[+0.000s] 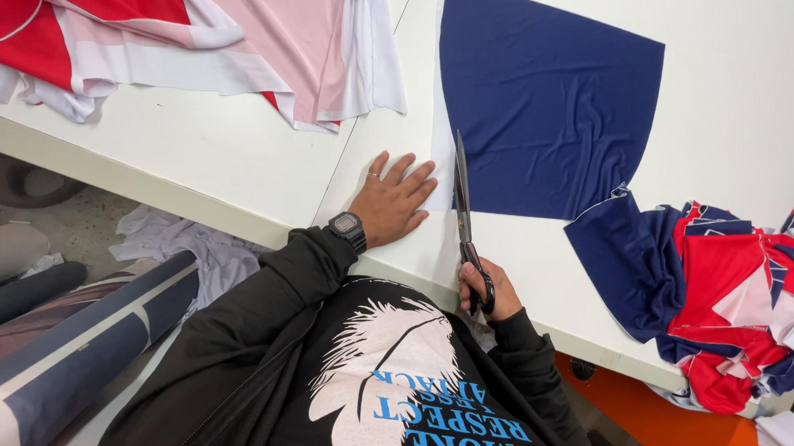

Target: The person uses shears to cut a blue fabric piece along a paper pattern on a white table. After cutting, they fold the fabric and place it on a stack of similar pieces. They then pick up a red and white fabric piece and begin cutting it.

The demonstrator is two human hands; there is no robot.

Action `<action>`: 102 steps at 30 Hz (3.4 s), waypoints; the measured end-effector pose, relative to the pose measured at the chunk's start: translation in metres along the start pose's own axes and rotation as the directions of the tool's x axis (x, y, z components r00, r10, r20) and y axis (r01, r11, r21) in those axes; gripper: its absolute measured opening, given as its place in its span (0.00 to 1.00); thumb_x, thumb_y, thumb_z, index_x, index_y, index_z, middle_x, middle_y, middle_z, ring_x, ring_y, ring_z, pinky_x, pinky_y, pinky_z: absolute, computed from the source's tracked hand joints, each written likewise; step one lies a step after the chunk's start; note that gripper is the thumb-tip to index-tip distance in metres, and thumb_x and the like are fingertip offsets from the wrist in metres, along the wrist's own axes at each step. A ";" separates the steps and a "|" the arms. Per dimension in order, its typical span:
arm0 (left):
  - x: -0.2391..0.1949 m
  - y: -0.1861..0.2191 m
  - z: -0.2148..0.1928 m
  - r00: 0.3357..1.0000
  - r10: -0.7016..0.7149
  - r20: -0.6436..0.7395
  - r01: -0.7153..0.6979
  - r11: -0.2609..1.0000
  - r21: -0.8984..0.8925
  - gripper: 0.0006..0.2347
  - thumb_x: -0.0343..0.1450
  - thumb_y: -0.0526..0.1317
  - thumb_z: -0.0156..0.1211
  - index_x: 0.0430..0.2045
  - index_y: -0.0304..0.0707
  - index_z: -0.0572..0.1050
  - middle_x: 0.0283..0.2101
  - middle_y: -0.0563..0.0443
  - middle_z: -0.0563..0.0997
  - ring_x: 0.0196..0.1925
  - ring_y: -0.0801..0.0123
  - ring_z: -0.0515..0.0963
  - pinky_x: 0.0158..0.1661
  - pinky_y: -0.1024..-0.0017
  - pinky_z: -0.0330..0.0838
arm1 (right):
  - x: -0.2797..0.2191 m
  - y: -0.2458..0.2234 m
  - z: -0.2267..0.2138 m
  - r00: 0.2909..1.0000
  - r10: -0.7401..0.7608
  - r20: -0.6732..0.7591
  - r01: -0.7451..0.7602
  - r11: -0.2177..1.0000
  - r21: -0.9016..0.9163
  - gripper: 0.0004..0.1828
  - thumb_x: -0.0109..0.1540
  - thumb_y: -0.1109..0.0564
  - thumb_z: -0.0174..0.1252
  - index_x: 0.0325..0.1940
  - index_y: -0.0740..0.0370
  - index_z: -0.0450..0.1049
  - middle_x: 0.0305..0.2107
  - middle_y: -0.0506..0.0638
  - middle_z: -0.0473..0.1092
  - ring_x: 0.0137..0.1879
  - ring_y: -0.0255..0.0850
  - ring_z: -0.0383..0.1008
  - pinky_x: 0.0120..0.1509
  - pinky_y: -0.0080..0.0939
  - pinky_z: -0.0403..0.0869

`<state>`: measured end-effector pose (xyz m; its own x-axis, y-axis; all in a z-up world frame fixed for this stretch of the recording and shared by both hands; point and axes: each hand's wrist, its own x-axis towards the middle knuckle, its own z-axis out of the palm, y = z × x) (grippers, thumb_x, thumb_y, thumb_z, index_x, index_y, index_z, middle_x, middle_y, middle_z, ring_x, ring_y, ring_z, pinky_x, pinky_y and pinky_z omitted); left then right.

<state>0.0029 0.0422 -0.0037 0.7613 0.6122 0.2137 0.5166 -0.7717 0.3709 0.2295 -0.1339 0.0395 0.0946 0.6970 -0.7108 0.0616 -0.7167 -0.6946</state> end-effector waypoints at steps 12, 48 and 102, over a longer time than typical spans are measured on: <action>0.001 0.000 -0.001 1.000 -0.014 0.002 0.014 1.000 -0.001 0.23 0.73 0.53 0.56 0.61 0.45 0.72 0.70 0.49 0.64 0.72 0.54 0.59 0.68 0.40 0.46 | 0.017 -0.015 -0.010 1.000 0.008 0.017 -0.006 0.996 -0.084 0.32 0.60 0.29 0.57 0.33 0.63 0.72 0.16 0.47 0.67 0.19 0.35 0.69 0.25 0.33 0.70; 0.001 0.003 -0.003 1.000 -0.019 -0.010 0.020 0.998 0.061 0.23 0.72 0.54 0.56 0.60 0.46 0.73 0.69 0.51 0.66 0.71 0.56 0.61 0.68 0.42 0.48 | 0.027 -0.029 -0.039 0.992 -0.019 0.126 0.033 0.994 -0.108 0.29 0.62 0.31 0.55 0.33 0.62 0.70 0.16 0.48 0.67 0.19 0.36 0.68 0.25 0.34 0.69; 0.000 0.003 -0.002 0.999 -0.040 -0.024 0.041 0.999 0.011 0.23 0.71 0.54 0.57 0.58 0.44 0.73 0.67 0.48 0.68 0.71 0.55 0.62 0.68 0.42 0.48 | 0.069 -0.066 -0.032 0.989 -0.060 0.135 0.080 0.987 -0.142 0.28 0.65 0.34 0.53 0.32 0.63 0.69 0.16 0.47 0.66 0.19 0.36 0.68 0.24 0.34 0.68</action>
<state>0.0042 0.0404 -0.0008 0.7299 0.6470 0.2205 0.5516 -0.7481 0.3689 0.2638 -0.0390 0.0400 -0.0439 0.7356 -0.6760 0.2095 -0.6548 -0.7262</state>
